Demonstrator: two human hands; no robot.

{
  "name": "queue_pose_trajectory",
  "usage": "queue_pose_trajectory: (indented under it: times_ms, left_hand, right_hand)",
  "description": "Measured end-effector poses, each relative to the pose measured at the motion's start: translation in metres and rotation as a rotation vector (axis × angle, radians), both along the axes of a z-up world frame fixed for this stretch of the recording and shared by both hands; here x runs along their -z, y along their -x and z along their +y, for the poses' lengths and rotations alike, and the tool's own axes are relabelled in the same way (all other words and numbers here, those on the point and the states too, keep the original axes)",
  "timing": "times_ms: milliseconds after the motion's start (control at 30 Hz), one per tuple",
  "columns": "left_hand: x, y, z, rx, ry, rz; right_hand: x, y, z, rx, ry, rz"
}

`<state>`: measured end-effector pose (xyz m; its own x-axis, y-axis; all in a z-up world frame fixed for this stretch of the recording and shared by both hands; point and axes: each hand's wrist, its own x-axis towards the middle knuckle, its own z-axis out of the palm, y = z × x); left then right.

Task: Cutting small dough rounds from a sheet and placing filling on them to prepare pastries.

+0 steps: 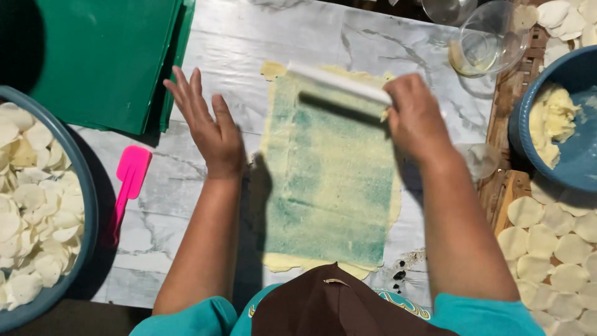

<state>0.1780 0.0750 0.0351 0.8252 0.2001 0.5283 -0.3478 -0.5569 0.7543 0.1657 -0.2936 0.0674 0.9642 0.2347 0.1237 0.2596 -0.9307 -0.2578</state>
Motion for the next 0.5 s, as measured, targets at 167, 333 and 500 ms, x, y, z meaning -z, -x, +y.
queue_pose_trajectory:
  times_ms: [167,333,500]
  left_hand:
    - [0.003,0.046,-0.013,0.066,-0.241,0.055]
    - [0.016,0.052,-0.034,0.280,-0.603,0.463]
    - [0.014,0.002,-0.044,0.239,-0.701,0.489]
  right_hand:
    - [0.000,0.089,0.091,0.017,0.010,0.006]
    - [0.038,0.113,0.121,0.044,0.071,0.010]
    - [0.044,0.063,0.123,0.213,0.175,-0.040]
